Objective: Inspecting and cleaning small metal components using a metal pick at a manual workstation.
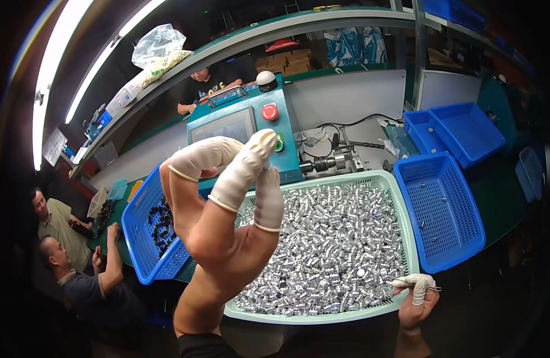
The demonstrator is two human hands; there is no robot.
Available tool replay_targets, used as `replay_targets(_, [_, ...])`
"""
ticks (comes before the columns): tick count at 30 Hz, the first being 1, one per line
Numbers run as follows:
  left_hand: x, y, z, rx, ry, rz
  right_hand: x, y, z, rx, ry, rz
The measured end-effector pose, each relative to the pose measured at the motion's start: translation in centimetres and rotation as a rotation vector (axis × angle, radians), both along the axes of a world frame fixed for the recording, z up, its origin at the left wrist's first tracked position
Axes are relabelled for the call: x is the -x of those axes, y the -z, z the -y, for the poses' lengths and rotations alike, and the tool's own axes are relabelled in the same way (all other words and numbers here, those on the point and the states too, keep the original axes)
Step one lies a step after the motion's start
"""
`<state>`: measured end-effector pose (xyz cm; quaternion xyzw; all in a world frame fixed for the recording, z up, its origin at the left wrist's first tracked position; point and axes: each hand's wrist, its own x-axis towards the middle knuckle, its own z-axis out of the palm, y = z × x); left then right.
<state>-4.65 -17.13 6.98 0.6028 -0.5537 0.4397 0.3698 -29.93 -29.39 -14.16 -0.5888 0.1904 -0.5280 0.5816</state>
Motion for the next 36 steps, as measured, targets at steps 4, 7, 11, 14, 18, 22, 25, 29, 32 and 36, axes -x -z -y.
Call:
replay_targets(4, [0.6, 0.0, 2.0, -0.055, 0.044, -0.001, -0.1, 0.1, 0.3, 0.012, -0.078, 0.032])
replay_targets(7, [1.1, -0.3, 3.0, -0.082, 0.073, 0.008, 0.3, -0.1, 0.5, 0.0, -0.126, 0.004])
replay_targets(11, [2.0, -0.2, 4.5, -0.091, 0.123, 0.02, 0.1, -1.1, 0.6, 0.01, -0.151, 0.004])
replay_targets(14, [2.6, -0.3, 5.4, -0.137, 0.105, 0.016, 0.5, -1.3, 0.7, 0.006, -0.172, -0.008])
replay_targets(18, [3.5, -0.3, 6.8, -0.167, 0.099, 0.017, 0.7, -1.2, 0.8, -0.019, -0.206, -0.008])
replay_targets(22, [4.1, -0.3, 8.1, -0.181, 0.098, 0.023, 1.4, -1.0, 1.3, -0.103, -0.299, 0.021])
replay_targets(25, [4.3, -0.3, 8.7, -0.213, 0.153, -0.004, 1.3, -1.4, 1.7, -0.067, -0.312, 0.014])
replay_targets(29, [5.1, -0.1, 9.4, -0.253, 0.155, -0.031, 1.4, -1.4, 1.9, -0.061, -0.344, 0.031])
replay_targets(32, [5.6, -0.2, 9.7, -0.259, 0.165, -0.043, 1.5, -0.8, 1.8, -0.054, -0.381, 0.032])
replay_targets(36, [6.1, -0.3, 10.5, -0.309, 0.184, -0.044, 1.9, -0.6, 2.0, -0.04, -0.412, 0.035])
